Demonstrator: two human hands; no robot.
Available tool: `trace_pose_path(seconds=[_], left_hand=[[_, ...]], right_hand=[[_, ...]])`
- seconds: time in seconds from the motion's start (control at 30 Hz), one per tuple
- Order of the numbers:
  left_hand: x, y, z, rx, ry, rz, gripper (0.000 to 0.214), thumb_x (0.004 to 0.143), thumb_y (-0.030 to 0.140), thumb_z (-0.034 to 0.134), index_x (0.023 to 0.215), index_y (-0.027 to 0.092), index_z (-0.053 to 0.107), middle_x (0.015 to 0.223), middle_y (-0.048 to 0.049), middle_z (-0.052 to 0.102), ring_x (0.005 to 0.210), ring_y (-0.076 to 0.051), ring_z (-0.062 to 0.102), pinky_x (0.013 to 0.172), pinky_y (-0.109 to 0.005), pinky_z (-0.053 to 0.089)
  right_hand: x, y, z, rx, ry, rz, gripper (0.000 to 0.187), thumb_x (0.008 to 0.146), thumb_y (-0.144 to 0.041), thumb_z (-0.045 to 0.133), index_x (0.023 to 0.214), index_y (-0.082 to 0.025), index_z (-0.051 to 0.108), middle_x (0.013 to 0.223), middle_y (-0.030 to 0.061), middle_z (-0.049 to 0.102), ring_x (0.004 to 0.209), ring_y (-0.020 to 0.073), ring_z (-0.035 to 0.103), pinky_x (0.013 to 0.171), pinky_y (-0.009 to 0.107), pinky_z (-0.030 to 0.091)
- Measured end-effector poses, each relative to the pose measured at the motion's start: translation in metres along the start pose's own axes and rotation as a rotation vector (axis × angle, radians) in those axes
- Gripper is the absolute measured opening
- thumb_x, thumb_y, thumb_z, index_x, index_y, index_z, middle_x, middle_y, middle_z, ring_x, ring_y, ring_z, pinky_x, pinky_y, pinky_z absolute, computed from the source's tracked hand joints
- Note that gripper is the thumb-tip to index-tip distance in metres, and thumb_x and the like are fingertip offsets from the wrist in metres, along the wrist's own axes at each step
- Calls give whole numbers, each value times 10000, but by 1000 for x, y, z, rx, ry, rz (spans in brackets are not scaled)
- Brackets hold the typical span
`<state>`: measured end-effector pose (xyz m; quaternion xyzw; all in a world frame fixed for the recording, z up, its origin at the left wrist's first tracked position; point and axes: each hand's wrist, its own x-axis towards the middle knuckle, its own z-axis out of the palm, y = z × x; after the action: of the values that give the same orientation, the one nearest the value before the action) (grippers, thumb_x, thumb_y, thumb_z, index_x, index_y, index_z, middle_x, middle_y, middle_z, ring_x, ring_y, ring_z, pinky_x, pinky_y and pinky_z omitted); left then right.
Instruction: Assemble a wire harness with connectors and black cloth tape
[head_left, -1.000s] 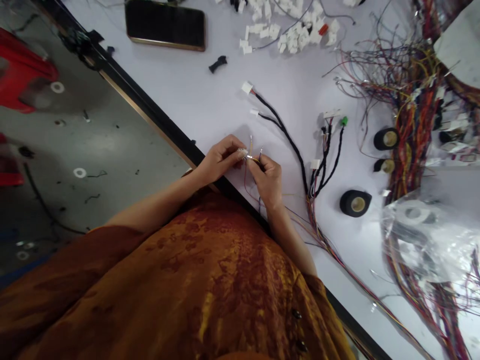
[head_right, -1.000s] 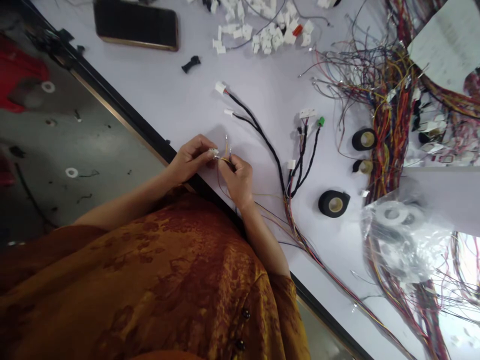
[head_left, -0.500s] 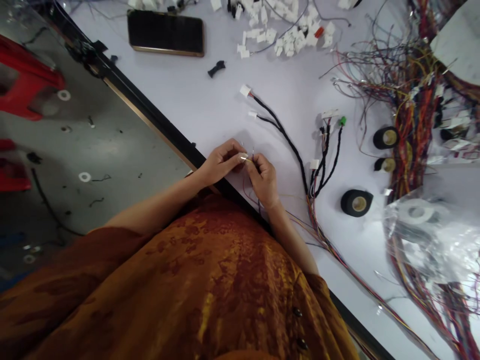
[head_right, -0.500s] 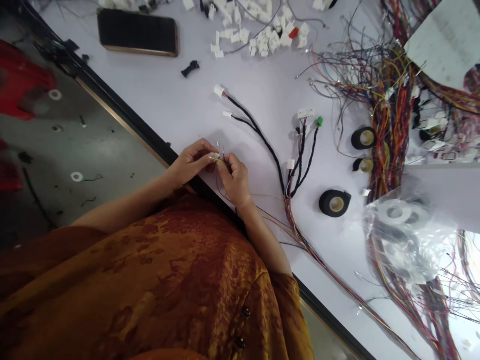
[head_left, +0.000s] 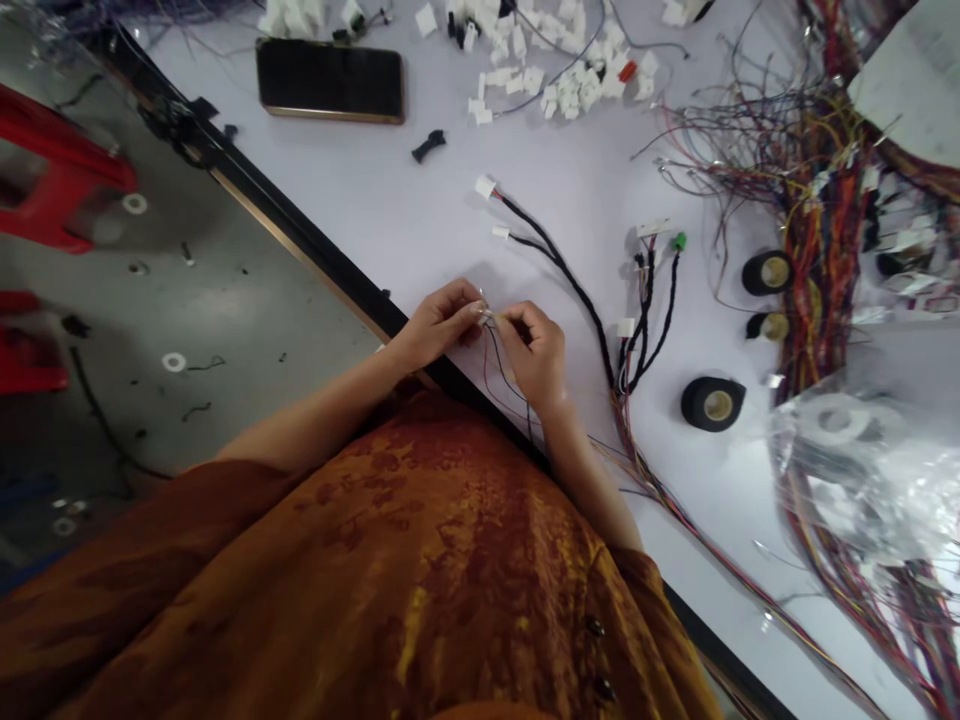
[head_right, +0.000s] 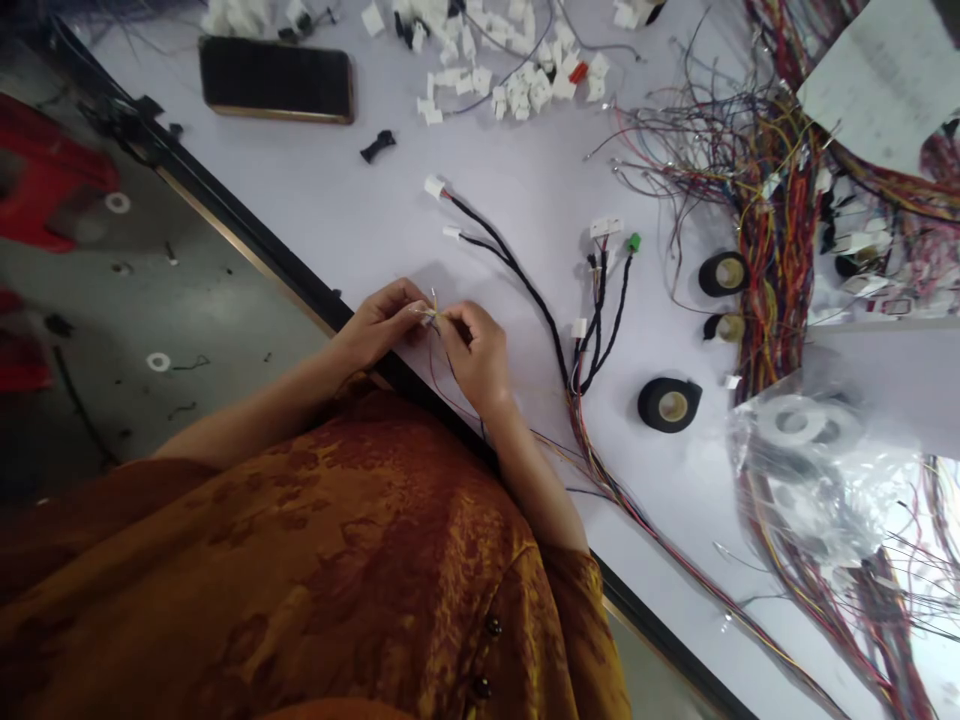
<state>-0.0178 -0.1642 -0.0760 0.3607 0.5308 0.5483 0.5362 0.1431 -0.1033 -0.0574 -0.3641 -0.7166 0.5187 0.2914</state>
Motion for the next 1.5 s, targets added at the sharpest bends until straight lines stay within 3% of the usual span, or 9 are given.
trace_pose_path(seconds=[0.23, 0.73, 0.8, 0.97, 1.07, 1.5], left_hand=[[0, 2, -3, -102, 53, -36, 398, 837, 551, 706, 821, 177, 570, 633, 23, 581, 527, -62, 513, 529, -188, 445], [3, -1, -3, -94, 46, -48, 379, 848, 542, 695, 820, 187, 568, 626, 29, 579, 494, -62, 508, 498, -198, 437], [3, -1, -2, -83, 47, -45, 378, 845, 538, 702, 814, 186, 567, 620, 32, 575, 491, -62, 502, 493, -199, 434], [3, -1, -2, -36, 59, -37, 368, 853, 519, 703, 812, 178, 571, 633, 27, 576, 496, -64, 503, 479, -199, 426], [2, 1, -3, -9, 45, -23, 373, 855, 527, 697, 822, 176, 575, 638, 22, 585, 508, -65, 510, 488, -194, 434], [0, 0, -2, -11, -34, -41, 334, 828, 488, 742, 826, 186, 601, 661, 26, 554, 543, -70, 484, 509, -196, 421]], right_hand=[[-1, -3, 0, 145, -41, 167, 178, 900, -281, 594, 754, -213, 520, 629, -56, 516, 517, 81, 475, 515, 237, 395], [-3, 0, -1, 86, -51, 181, 165, 886, -237, 586, 738, -207, 519, 598, -64, 522, 527, 78, 494, 544, 235, 419], [-4, 0, 1, 56, -31, 148, 162, 893, -221, 578, 741, -206, 522, 615, -59, 524, 549, 83, 498, 564, 240, 425], [-11, 3, 7, -174, 70, -127, 161, 928, -177, 544, 770, -206, 531, 765, 2, 548, 721, 129, 521, 667, 282, 433], [-16, 5, 10, -325, 66, -214, 178, 957, -174, 493, 788, -217, 525, 784, 27, 540, 761, 161, 507, 692, 313, 428], [-18, 15, 18, -344, 6, -177, 219, 996, -257, 439, 808, -226, 548, 806, 58, 543, 788, 200, 515, 742, 363, 467]])
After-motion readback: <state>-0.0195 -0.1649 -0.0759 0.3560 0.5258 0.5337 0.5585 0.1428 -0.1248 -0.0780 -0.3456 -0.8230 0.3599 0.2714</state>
